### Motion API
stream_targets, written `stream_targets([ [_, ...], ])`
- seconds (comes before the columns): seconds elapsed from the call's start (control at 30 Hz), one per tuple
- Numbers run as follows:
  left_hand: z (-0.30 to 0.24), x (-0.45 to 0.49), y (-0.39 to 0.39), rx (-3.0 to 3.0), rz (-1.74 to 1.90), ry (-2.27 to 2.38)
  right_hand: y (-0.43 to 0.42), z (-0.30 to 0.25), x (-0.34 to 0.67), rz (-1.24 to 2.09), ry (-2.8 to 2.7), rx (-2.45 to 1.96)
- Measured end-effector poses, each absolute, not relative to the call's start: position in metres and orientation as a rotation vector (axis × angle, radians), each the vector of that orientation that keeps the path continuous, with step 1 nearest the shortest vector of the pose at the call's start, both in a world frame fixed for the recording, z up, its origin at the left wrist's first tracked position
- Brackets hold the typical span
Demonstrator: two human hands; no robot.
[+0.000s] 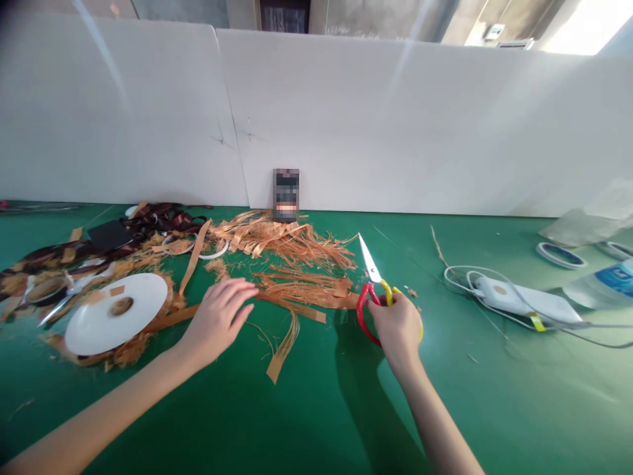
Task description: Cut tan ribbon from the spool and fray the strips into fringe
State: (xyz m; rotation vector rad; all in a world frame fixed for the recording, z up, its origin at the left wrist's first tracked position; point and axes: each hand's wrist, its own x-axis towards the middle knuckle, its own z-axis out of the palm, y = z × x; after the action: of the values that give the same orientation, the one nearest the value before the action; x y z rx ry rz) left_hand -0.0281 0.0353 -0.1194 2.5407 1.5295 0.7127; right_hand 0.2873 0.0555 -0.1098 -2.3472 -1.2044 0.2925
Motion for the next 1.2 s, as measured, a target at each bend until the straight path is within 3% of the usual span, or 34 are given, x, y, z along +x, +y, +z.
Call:
stream_targets([
  [0.2,-0.133,-0.014,-0.003,2.869,0.418,0.917,0.056,-0.109,0.311,0.18,-1.297,-2.55],
  [0.47,-0.141,0.029,-0.032,2.67,0.41,1.179,0.047,-0.089,0.286,-0.047,-1.526,-2.524],
  [0.6,-0.14,0.032,-0.014,2.71,0.449,1.186,0.018,-0.09,0.245,0.262,-1.86,-2.319],
  [0.8,-0.143,0.027,0.017,2.844,0.438,0.798,-0.014,-0.112,0.197,0.542,-2.228,-2.072],
  [1.07,-0.148,0.029,0.023,2.788,0.552,0.72,-0.017,-0.102,0.211,0.65,-2.409,-1.829],
  [1.2,-0.148,0.029,0.02,2.794,0.555,0.734,-0.005,-0.104,0.214,0.537,-2.416,-1.756],
])
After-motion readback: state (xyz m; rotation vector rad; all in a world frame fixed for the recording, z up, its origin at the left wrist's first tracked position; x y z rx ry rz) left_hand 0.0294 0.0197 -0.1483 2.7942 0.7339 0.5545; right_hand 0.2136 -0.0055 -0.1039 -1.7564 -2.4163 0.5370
